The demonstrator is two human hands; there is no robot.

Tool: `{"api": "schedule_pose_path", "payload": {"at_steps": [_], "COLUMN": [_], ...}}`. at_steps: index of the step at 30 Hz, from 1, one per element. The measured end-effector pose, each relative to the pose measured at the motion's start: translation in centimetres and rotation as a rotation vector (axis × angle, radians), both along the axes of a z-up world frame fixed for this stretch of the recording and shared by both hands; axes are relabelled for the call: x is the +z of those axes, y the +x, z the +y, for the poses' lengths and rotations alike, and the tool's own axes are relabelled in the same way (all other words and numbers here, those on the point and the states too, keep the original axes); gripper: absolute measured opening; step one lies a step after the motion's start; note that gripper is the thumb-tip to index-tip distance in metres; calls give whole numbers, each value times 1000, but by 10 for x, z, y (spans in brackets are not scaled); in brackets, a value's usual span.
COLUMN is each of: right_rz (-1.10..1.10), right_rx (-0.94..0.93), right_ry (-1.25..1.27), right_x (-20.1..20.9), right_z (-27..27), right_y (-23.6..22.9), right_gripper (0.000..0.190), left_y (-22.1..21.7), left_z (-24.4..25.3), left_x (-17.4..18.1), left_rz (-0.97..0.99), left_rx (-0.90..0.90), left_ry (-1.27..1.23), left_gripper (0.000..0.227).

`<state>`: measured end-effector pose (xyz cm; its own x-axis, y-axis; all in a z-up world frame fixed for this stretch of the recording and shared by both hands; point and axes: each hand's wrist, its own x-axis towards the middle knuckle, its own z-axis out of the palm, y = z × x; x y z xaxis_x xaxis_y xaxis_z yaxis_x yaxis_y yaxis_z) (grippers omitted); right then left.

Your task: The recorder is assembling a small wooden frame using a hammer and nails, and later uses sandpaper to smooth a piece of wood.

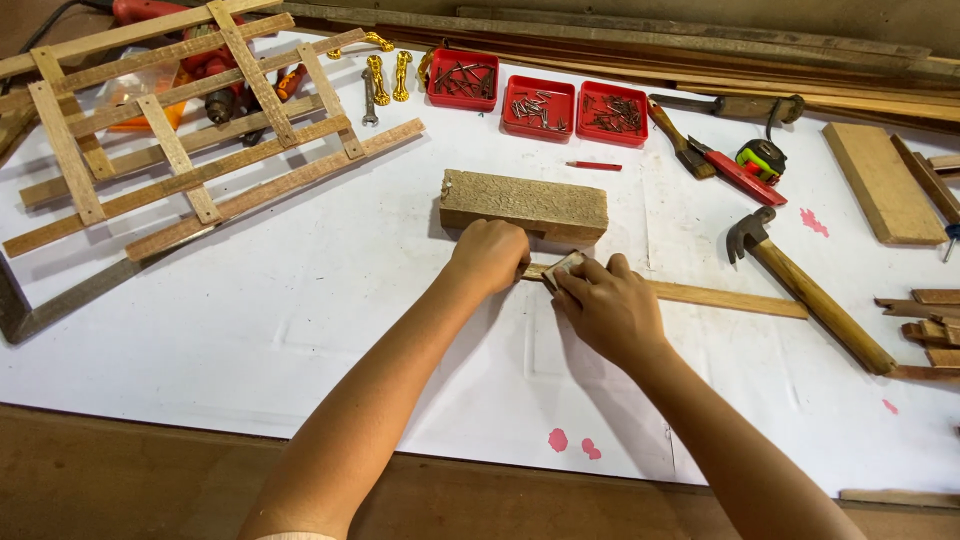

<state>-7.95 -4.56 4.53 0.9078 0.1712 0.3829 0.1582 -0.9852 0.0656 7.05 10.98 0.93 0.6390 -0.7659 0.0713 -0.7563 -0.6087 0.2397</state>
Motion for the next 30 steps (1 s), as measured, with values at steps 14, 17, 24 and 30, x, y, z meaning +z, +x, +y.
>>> {"api": "schedule_pose_path", "payload": {"at_steps": [14,17,24,30], "right_rz": [-46,-26,88,-55], "right_rx": [26,60,-25,-8], "right_ry": [-45,-37,-71,-46], "right_x": [-12,-9,4,-13], "right_z": [41,34,-1,34], "right_y": [24,22,10,27], "right_gripper": [25,26,24,26], "left_y": [-5,-6,-7,-13], "left_z": [27,29,28,24], "left_x": [23,25,29,29], "left_rz": [271,226,350,277], "left_rx": [92,99,97,65], "left_ry": [-303,-300,-250,-321], "left_gripper": [59,51,56,38]}}
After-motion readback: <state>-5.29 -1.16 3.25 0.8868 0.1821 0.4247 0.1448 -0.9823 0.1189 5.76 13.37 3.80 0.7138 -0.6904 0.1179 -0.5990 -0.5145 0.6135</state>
